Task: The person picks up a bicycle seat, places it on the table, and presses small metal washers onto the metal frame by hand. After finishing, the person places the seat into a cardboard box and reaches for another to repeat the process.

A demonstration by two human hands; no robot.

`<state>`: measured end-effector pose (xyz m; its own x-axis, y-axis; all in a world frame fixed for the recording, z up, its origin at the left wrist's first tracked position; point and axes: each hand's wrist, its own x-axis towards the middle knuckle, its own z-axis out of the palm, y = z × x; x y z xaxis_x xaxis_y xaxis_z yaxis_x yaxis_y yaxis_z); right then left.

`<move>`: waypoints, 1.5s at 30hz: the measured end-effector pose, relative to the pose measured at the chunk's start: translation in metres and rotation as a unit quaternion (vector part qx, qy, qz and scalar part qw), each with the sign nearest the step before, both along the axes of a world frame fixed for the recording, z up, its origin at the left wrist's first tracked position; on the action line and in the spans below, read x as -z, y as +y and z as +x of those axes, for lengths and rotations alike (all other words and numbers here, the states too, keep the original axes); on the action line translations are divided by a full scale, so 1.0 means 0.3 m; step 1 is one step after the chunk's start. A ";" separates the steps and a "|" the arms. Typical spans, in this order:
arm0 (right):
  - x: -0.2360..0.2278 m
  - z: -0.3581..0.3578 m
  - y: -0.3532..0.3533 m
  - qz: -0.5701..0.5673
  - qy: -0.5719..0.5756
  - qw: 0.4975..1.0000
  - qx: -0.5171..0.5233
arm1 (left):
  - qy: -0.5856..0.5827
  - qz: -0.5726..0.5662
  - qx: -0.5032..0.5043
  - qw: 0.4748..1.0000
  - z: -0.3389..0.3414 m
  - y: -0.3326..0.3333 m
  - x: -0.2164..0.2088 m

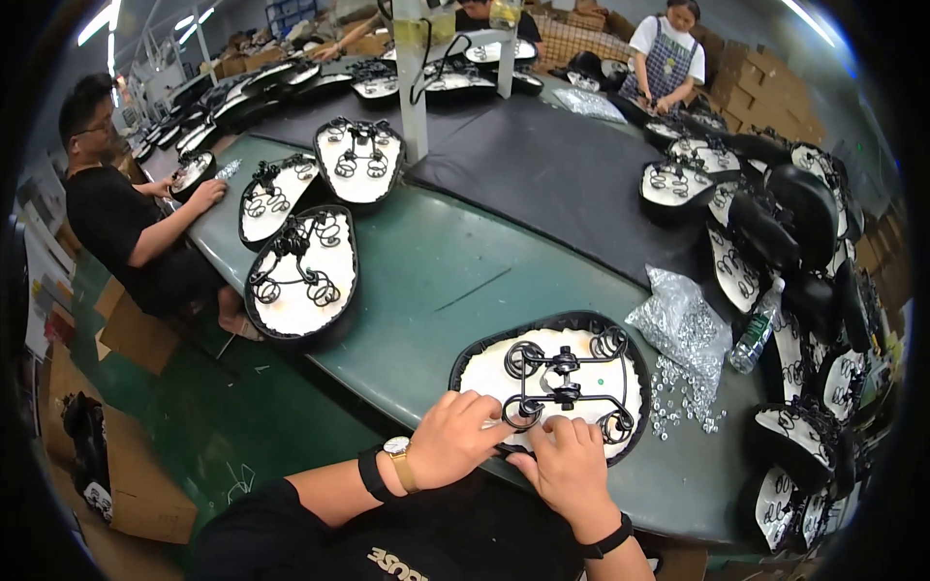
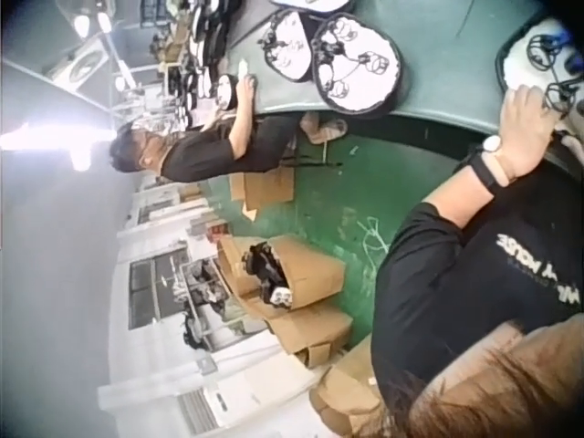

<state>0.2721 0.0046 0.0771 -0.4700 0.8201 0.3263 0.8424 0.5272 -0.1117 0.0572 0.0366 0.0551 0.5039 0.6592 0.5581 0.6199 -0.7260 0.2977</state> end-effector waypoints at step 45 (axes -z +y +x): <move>0.074 0.410 -0.153 0.095 0.298 0.929 0.200 | 0.098 0.068 0.125 0.985 -0.194 0.161 -0.020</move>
<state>0.3950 -0.0412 0.0550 0.1701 0.7911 0.5875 0.7933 0.2438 -0.5579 -0.0010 0.0850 0.0610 0.7473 0.4266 0.5095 0.4527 -0.8881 0.0796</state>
